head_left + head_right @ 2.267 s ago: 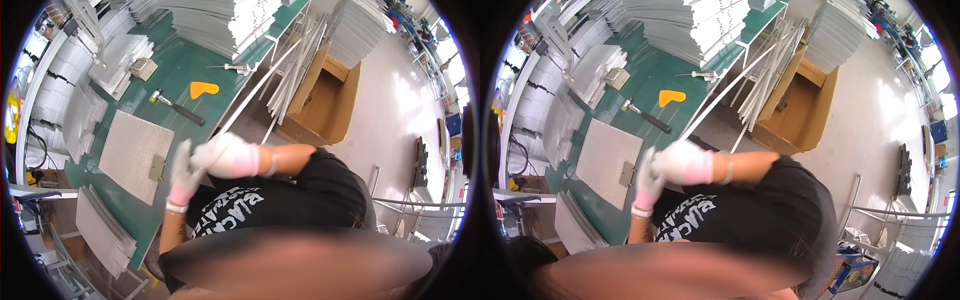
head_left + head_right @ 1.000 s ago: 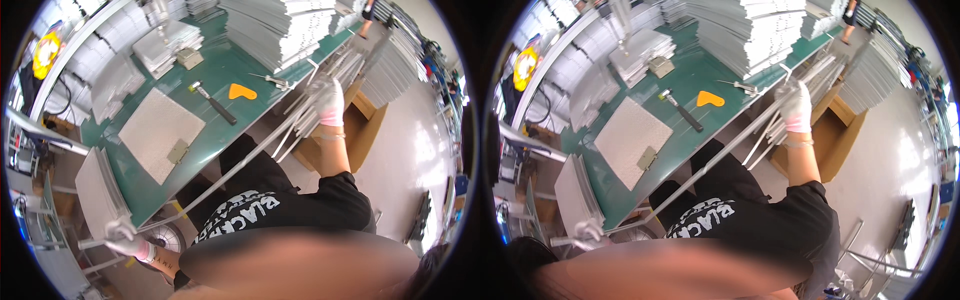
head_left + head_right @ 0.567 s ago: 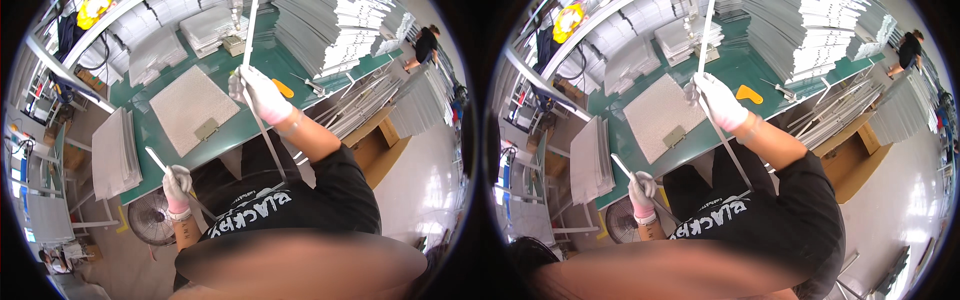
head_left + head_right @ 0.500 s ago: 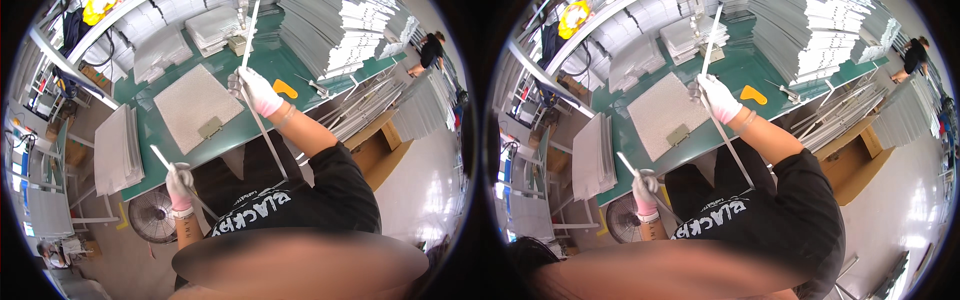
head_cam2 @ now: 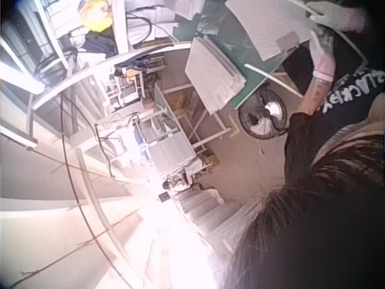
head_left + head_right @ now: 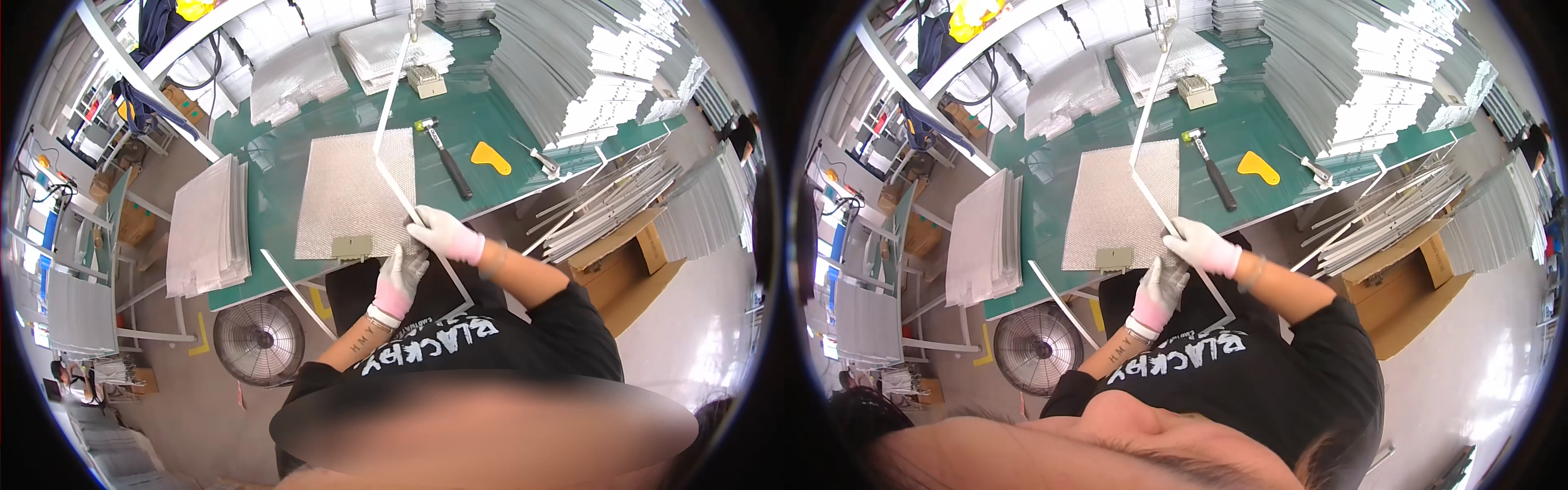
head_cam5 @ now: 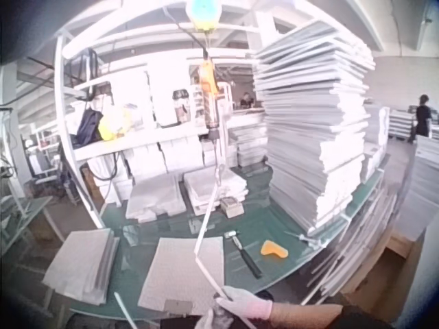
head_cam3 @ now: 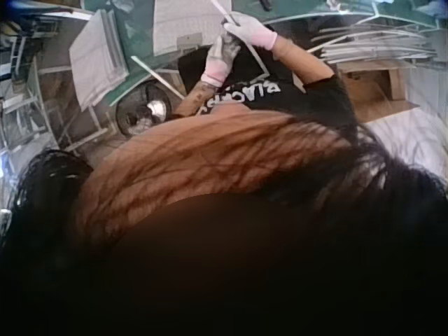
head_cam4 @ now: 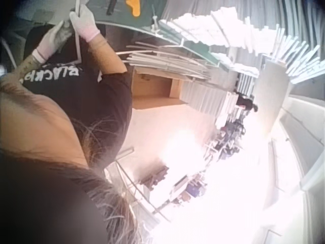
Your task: Assembling metal mesh air filters by fitting them into frames and securing the components with an electric screwdriver.
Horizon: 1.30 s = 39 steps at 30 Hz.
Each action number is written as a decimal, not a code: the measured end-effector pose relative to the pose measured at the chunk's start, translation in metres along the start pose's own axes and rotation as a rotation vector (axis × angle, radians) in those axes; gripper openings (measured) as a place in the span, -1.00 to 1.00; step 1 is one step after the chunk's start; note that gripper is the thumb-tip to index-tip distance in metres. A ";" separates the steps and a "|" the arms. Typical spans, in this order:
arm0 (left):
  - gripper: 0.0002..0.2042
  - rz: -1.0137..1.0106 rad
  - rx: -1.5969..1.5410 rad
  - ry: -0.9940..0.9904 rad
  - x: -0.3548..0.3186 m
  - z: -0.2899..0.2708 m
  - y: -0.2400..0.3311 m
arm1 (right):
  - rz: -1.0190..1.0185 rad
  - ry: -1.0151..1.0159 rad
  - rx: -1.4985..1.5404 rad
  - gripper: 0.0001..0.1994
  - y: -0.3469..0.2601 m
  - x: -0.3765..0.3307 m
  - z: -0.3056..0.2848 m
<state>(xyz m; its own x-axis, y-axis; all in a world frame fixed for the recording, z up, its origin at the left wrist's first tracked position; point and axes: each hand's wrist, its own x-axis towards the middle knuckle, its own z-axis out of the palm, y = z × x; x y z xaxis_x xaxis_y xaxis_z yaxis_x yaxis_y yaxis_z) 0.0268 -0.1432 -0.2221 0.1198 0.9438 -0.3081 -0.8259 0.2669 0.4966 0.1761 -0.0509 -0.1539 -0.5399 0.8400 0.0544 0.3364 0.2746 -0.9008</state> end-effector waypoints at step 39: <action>-0.64 1.141 1.525 0.341 -0.005 -0.039 0.166 | 0.327 -0.150 0.793 -0.84 0.041 0.109 -0.026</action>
<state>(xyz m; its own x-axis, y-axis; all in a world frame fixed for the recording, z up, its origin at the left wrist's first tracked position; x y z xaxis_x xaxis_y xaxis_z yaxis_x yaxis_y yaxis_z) -0.1324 -0.1112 -0.1692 -0.2956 0.7472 0.5952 0.6995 -0.2550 0.6676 0.1509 0.0639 -0.1741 -0.6250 0.7339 -0.2661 -0.1144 -0.4233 -0.8987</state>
